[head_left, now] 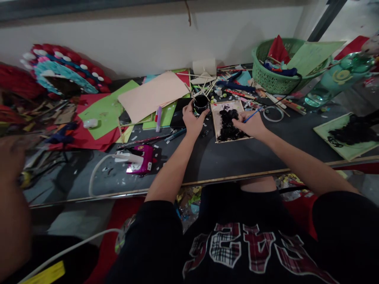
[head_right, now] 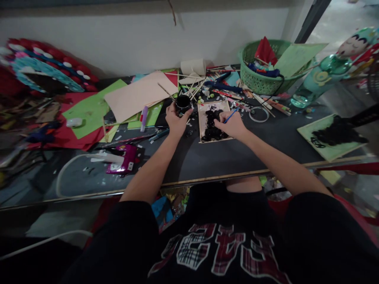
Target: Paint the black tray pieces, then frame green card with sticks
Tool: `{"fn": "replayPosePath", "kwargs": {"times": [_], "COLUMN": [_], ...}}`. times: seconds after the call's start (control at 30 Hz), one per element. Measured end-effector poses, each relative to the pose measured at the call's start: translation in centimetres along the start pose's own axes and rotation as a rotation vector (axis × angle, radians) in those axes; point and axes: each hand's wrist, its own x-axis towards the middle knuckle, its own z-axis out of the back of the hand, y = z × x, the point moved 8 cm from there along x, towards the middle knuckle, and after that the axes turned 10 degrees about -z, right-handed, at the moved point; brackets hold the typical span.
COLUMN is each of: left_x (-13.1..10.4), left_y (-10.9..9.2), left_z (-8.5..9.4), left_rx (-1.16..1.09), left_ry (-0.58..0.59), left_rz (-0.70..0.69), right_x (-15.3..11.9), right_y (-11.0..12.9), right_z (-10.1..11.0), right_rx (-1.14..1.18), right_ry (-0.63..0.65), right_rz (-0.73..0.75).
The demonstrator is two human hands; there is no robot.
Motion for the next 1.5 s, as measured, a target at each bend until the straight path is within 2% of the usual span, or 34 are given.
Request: {"fn": "replayPosePath", "kwargs": {"times": [0.07, 0.1, 0.23, 0.37, 0.43, 0.53, 0.6, 0.67, 0.7, 0.8, 0.9, 1.0, 1.1, 1.2, 1.3, 1.43, 1.5], "left_x": [0.0, 0.0, -0.1, -0.2, -0.2, -0.3, -0.5, -0.8, -0.9, -1.1, -0.9, -0.6, -0.7, -0.8, -0.9, -0.9, -0.9], "left_y": [0.1, 0.0, -0.5, -0.8, -0.9, -1.2, -1.6, -2.6, -3.2, -4.6, -4.8, -3.9, -2.6, -2.0, -2.1, -2.5, -2.7], "left_z": [0.0, 0.0, 0.2, 0.6, 0.8, 0.9, 1.2, 1.4, 1.4, 1.3, 1.0, 0.9, 1.1, 1.1, 1.2, 1.3, 1.3], "left_rx": [-0.005, -0.008, 0.0, 0.02, 0.026, 0.048, 0.076, 0.114, 0.133, 0.147, 0.121, 0.118, 0.128, 0.112, 0.114, 0.155, 0.153], "left_ry": [0.002, 0.003, -0.006, -0.035, -0.048, -0.053, -0.061, -0.059, -0.051, -0.02, 0.015, 0.022, 0.005, 0.0, 0.0, 0.02, 0.026], "left_rz": [0.01, 0.009, -0.004, -0.008, -0.016, -0.027, -0.036, -0.073, -0.104, -0.181, -0.198, -0.162, -0.093, -0.067, -0.066, -0.065, -0.067], "right_x": [-0.1, -0.2, 0.4, 1.3, 1.5, 1.7, 2.0, 2.2, 2.3, 2.2, 2.0, 1.6, 1.5, 1.3, 1.4, 1.6, 1.3], "right_y": [0.5, 0.9, 1.7, 0.9, 0.5, 0.3, -0.4, -1.9, -2.7, -5.3, -8.0, -9.7, -9.6, -9.6, -10.0, -9.9, -10.1], "right_z": [0.2, 0.1, -0.3, 1.0, 0.5, -0.3, 1.2, 3.9, 4.9, 6.1, 6.2, 5.9, 5.0, 4.4, 4.0, 3.0, 3.3], "right_rx": [0.003, 0.005, 0.002, 0.18, 0.226, 0.127, 0.116, 0.236, 0.312, 0.43, 0.507, 0.661, 0.739, 0.753, 0.785, 0.733, 0.705], "right_ry": [-0.062, -0.054, 0.064, -0.016, 0.033, 0.143, 0.063, -0.087, -0.121, -0.119, -0.173, -0.228, -0.148, -0.105, -0.114, -0.05, -0.1], "right_rz": [-0.004, 0.009, 0.046, -0.055, -0.105, -0.096, -0.107, -0.165, -0.192, -0.224, -0.255, -0.276, -0.27, -0.325, -0.371, -0.364, -0.351]}}
